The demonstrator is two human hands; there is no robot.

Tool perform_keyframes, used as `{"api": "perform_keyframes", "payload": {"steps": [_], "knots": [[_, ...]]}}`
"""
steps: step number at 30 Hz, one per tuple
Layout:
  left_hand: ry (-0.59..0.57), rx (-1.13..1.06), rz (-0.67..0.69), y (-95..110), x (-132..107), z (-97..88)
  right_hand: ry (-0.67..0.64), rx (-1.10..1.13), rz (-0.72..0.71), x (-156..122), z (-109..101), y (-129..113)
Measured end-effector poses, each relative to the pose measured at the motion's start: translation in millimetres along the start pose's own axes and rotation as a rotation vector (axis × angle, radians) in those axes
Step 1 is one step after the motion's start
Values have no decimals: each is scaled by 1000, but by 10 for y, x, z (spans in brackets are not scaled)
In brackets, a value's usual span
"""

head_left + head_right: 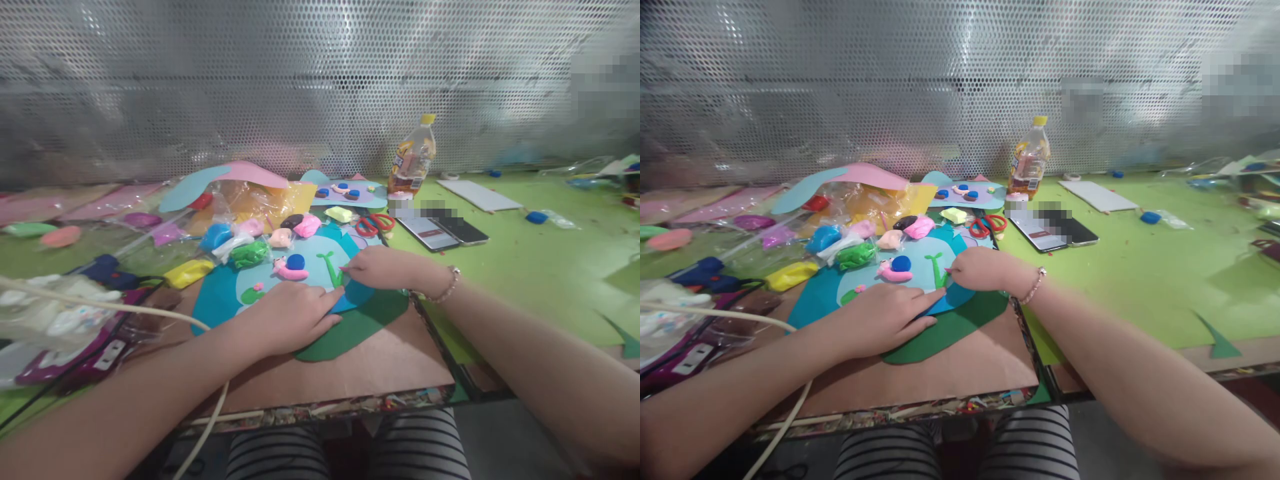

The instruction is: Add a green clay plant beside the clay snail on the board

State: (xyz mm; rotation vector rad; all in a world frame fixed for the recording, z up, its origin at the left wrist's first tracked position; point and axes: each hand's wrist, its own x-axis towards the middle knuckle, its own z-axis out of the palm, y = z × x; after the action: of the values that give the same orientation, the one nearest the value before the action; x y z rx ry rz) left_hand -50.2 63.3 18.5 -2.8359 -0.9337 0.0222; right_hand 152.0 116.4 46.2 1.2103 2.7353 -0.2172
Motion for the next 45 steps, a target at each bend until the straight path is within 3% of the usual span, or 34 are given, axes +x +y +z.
{"api": "perform_keyframes", "payload": {"steps": [23,45], "knots": [[-20,10,-2,8,6,-28,-10,71,-22,49,16,102],[-21,-3,-5,4,10,-19,2,-6,-4,15,22,31]]}}
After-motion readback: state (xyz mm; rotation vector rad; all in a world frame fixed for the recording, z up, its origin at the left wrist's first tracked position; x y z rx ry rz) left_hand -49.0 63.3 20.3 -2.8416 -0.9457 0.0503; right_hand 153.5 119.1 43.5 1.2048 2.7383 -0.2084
